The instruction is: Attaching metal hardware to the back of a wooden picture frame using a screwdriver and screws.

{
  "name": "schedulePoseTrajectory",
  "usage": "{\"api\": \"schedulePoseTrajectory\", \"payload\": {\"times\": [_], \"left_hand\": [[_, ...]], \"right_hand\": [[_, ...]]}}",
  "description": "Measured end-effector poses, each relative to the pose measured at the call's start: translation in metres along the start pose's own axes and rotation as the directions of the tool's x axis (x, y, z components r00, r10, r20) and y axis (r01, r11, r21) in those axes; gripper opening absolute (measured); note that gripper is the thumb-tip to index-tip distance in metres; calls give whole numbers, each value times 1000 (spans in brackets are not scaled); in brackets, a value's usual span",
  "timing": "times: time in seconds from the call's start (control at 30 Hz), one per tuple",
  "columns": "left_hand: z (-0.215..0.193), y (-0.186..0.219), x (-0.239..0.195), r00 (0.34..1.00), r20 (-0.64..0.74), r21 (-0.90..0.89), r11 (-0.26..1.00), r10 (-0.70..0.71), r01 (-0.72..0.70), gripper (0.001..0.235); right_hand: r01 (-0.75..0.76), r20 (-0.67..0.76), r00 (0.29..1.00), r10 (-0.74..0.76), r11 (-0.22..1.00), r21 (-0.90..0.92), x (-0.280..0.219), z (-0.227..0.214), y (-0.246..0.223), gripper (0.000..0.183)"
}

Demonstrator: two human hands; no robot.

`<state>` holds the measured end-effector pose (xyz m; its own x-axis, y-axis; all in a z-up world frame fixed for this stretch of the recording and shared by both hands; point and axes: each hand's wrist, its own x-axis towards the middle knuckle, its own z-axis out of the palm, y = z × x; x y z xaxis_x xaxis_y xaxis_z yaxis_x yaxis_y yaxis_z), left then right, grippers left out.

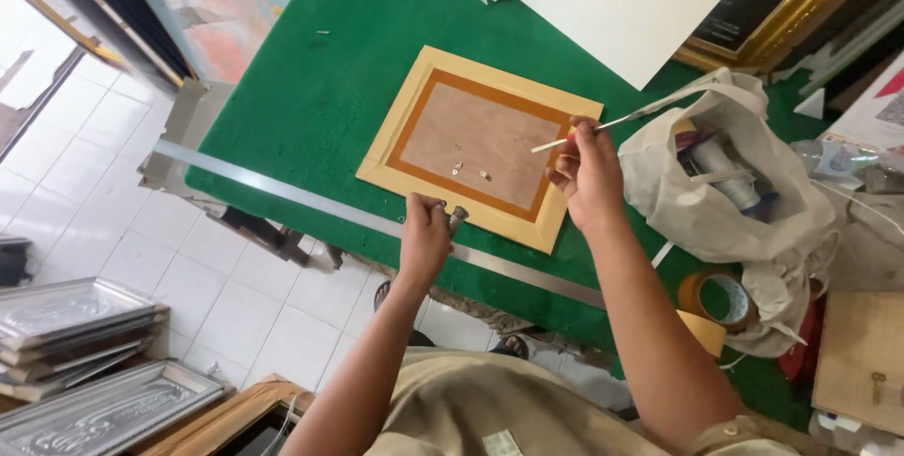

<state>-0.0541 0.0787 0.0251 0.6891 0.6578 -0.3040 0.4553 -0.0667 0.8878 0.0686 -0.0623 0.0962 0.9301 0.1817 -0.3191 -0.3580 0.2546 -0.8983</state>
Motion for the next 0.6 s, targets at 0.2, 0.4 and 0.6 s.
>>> {"api": "schedulePoseTrajectory", "payload": {"times": [0.2,0.4,0.6], "left_hand": [[-11,-15,62,981,189,-206,979,43,-3,10],[-49,24,101,909,404,-134,990,104,-54,12],[-75,29,141,843,523,-46,992,127,-121,14]], "right_hand": [[260,114,964,-240,944,-205,2,34,50,41],[232,-80,965,-248,957,-171,3,97,60,36],[373,-133,905,-404,904,-207,-2,142,64,28]]}}
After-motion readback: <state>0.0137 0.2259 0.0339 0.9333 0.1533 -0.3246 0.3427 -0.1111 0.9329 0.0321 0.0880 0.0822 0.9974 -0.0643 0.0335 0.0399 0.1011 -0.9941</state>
